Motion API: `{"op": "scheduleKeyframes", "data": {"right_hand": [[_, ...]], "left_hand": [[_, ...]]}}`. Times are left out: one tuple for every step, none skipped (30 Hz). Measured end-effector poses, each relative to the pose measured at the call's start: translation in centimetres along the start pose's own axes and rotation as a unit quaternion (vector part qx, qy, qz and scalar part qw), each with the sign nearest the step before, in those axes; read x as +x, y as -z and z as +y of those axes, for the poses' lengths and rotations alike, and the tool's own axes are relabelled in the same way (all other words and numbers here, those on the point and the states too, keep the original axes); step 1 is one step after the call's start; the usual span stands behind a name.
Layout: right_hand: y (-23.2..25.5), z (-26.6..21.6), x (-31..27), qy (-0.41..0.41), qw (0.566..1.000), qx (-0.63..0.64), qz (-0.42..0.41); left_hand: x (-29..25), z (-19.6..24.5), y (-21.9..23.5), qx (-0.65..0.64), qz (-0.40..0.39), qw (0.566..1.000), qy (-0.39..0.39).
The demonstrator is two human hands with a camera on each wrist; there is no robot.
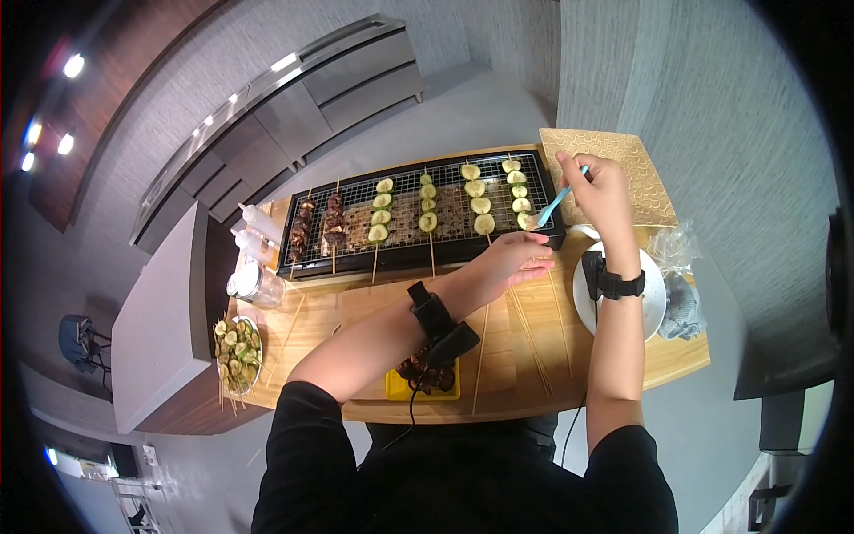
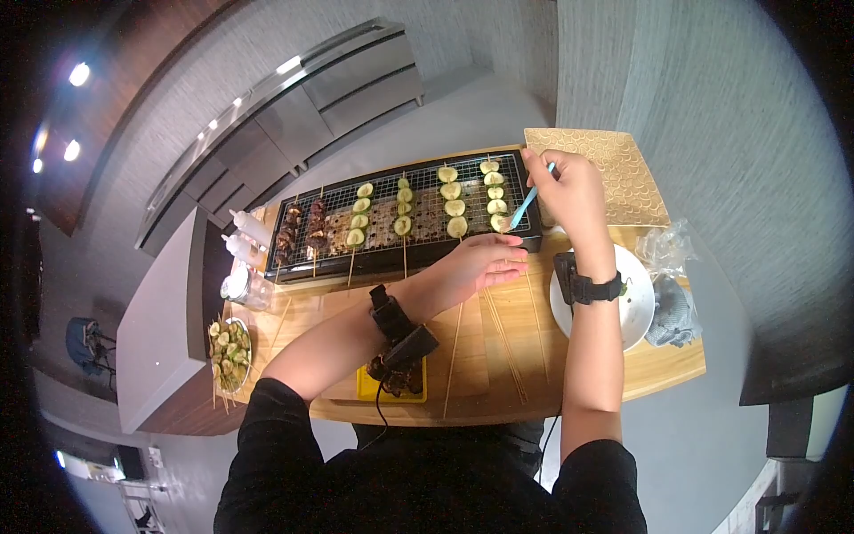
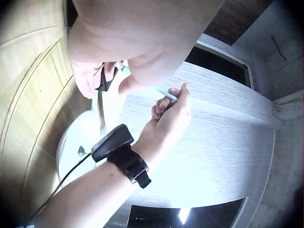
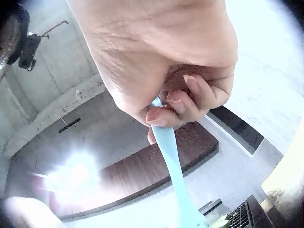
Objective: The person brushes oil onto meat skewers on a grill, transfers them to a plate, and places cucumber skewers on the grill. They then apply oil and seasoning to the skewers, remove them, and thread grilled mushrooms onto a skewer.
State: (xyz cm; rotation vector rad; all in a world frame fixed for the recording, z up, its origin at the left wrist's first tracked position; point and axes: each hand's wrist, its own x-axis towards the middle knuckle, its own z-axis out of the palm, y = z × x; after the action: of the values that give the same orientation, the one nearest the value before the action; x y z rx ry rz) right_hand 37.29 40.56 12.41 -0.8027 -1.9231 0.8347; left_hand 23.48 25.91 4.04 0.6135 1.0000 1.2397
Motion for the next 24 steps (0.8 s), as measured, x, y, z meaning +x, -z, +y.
{"op": "scheduleKeyframes", "data": {"right_hand": [[-0.1, 0.1, 0.0, 0.002, 1.0, 0.01, 0.005], [-0.2, 0.1, 0.1, 0.005, 1.0, 0.02, 0.01], [-0.2, 0.0, 0.1, 0.009, 1.0, 0.025, 0.013], [-0.2, -0.2, 0.1, 0.013, 0.999, 0.03, 0.016], [-0.2, -0.3, 0.1, 0.017, 0.999, 0.035, 0.018], [-0.2, -0.3, 0.0, 0.019, 0.999, 0.024, 0.015], [-0.3, -0.3, -0.1, 0.022, 1.0, 0.012, 0.013], [-0.4, -0.2, -0.1, 0.024, 1.0, 0.0, 0.012], [-0.5, -0.1, -0.1, 0.029, 0.999, 0.01, 0.016], [-0.7, 0.0, 0.0, 0.034, 0.999, 0.021, 0.02], [-0.8, 0.0, 0.0, 0.04, 0.998, 0.031, 0.024], [-0.9, -0.2, -0.1, 0.036, 0.999, 0.027, 0.015], [-1.0, -0.4, -0.2, 0.032, 0.999, 0.022, 0.007], [-1.0, -0.6, -0.3, 0.028, 0.999, 0.018, -0.001], [-1.1, -0.4, -0.2, 0.035, 0.999, 0.027, 0.015], [-1.3, -0.2, -0.1, 0.042, 0.998, 0.037, 0.031], [-1.4, 0.0, 0.0, 0.049, 0.997, 0.047, 0.047], [-1.3, 0.0, 0.0, 0.042, 0.998, 0.037, 0.032], [-1.1, -0.1, -0.1, 0.034, 0.999, 0.027, 0.017], [-1.0, -0.1, -0.1, 0.027, 0.999, 0.017, 0.003], [-1.0, 0.2, 0.0, 0.025, 0.999, 0.022, 0.016], [-1.1, 0.6, 0.2, 0.023, 0.999, 0.027, 0.029], [-1.2, 0.9, 0.3, 0.021, 0.998, 0.032, 0.042], [-1.3, 1.1, 0.4, 0.028, 0.998, 0.029, 0.042]], "left_hand": [[0.0, 0.0, 0.0, -0.005, -0.001, 1.0, 0.0], [0.0, 0.0, 0.0, 0.0, -0.001, 1.0, 0.001], [0.0, 0.1, 0.0, 0.005, 0.0, 1.0, 0.001], [-0.1, 0.1, -0.1, 0.01, 0.0, 1.0, 0.001], [-0.2, 0.2, -0.1, 0.011, 0.001, 1.0, 0.0], [-0.2, 0.1, -0.2, 0.011, 0.001, 1.0, -0.002], [-0.2, 0.1, -0.1, 0.011, 0.001, 1.0, -0.003], [-0.2, 0.1, -0.1, 0.013, 0.001, 1.0, -0.003], [-0.2, 0.1, -0.2, 0.015, 0.0, 1.0, -0.003], [-0.2, 0.2, -0.2, 0.017, -0.001, 1.0, -0.003], [-0.2, 0.2, -0.2, 0.017, -0.001, 1.0, -0.002], [-0.3, 0.3, -0.3, 0.016, -0.001, 1.0, -0.002], [-0.4, 0.4, -0.3, 0.016, -0.001, 1.0, -0.001], [-0.5, 0.4, -0.4, 0.016, -0.001, 1.0, 0.001], [-0.7, 0.6, -0.5, 0.017, -0.002, 1.0, 0.003], [-0.8, 0.8, -0.6, 0.017, -0.003, 1.0, 0.004], [-1.0, 0.9, -0.7, 0.019, -0.001, 1.0, 0.005], [-1.1, 1.0, -0.8, 0.021, 0.0, 1.0, 0.005], [-1.2, 1.0, -0.9, 0.023, 0.002, 1.0, 0.006], [-1.3, 1.1, -0.9, 0.024, 0.001, 1.0, 0.006], [-1.3, 1.1, -1.0, 0.024, -0.001, 1.0, 0.005], [-1.3, 1.2, -1.0, 0.025, -0.002, 1.0, 0.005], [-1.3, 1.2, -1.0, 0.026, -0.001, 1.0, 0.006], [-1.3, 1.2, -1.0, 0.026, 0.0, 1.0, 0.007]]}}
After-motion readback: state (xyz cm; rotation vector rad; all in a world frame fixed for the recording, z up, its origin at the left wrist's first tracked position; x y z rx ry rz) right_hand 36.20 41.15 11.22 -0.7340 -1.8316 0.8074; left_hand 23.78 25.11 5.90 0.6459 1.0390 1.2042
